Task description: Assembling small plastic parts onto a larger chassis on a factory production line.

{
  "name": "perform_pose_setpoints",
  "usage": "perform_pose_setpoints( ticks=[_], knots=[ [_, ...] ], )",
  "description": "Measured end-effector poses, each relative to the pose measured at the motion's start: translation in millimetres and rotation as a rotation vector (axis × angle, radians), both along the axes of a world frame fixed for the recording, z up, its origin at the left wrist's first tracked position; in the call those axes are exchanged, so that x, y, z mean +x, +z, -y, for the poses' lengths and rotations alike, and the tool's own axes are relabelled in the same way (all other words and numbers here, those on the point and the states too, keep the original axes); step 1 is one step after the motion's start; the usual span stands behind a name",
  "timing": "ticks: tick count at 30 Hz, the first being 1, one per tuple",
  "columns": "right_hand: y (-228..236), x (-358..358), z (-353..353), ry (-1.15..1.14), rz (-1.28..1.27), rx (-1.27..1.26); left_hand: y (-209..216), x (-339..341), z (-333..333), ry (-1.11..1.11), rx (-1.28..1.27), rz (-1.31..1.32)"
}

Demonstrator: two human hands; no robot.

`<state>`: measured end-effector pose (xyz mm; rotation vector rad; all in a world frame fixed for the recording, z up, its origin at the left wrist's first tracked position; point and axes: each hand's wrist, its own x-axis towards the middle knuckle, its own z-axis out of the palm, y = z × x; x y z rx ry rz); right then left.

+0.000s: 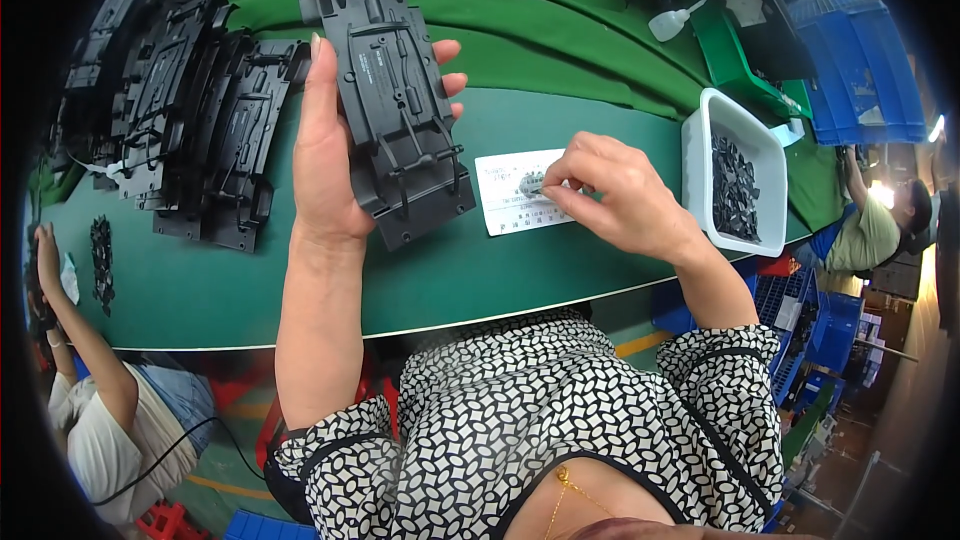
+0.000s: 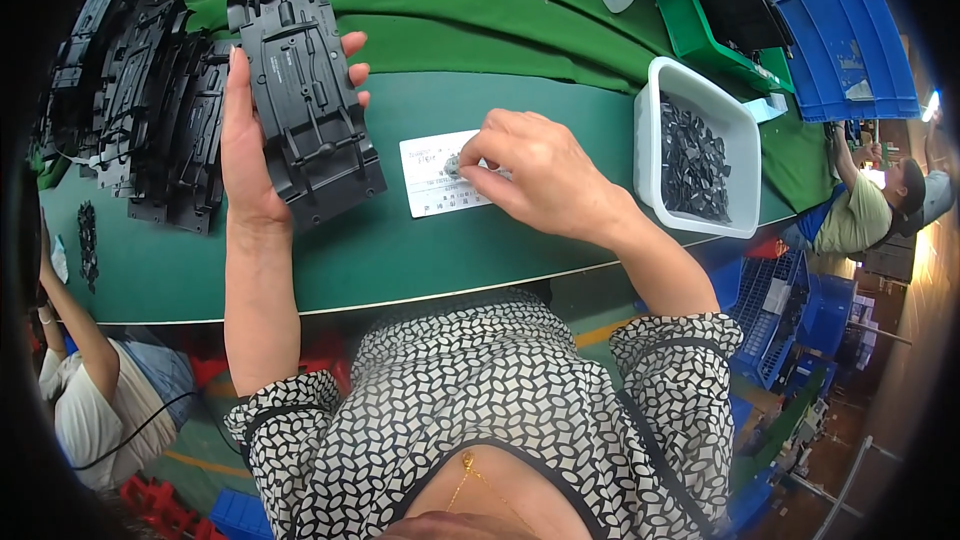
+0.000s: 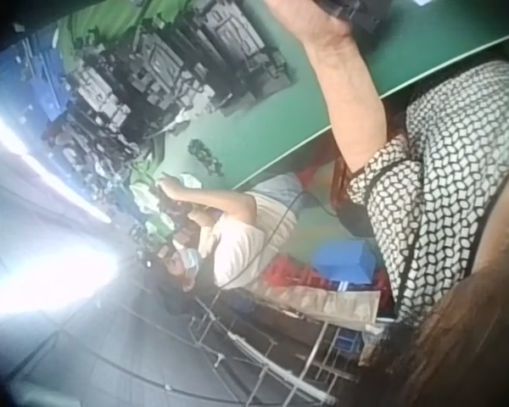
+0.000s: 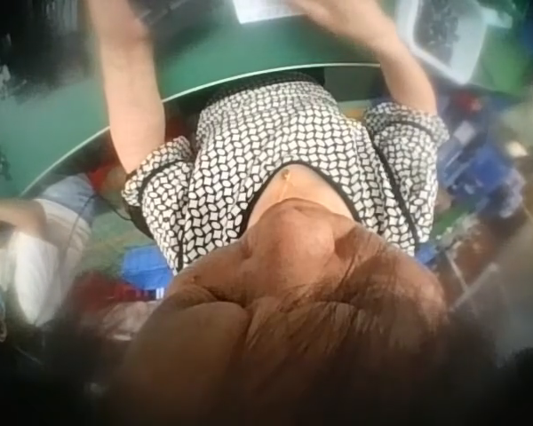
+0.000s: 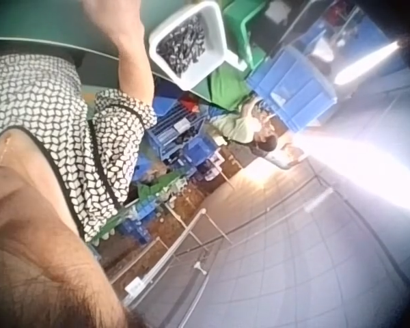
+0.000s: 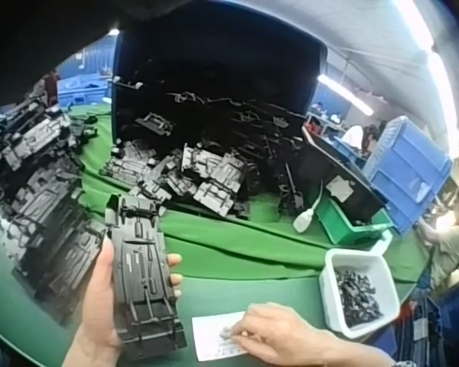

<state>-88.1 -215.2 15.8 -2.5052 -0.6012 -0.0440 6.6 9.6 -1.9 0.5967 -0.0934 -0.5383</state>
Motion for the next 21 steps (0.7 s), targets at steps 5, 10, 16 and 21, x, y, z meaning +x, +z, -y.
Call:
perform_pose_setpoints(
  ticks=[5, 10, 16, 21],
  knots=[
    [2.7, 8.4, -2.5, -0.250, -0.426, 0.150, 1.4, -0.7, 1.6, 0.008, 0.016, 0.009],
    [-0.9, 7.5, -2.6, -0.266, -0.317, 0.098, 2.8, -1.6, 1.1, 0.012, 0.025, -0.001],
    [6.4, 8.5, 11.0, -0.412, -0.679, 0.635, -0.1, 0.0, 1.7, -0.024, -0.032, -0.012],
    [0.3, 8.7, 19.0, -0.439, -0.849, 0.950, -2.6, -0.8, 0.8, -0.040, -0.073, -0.017]
  ],
)
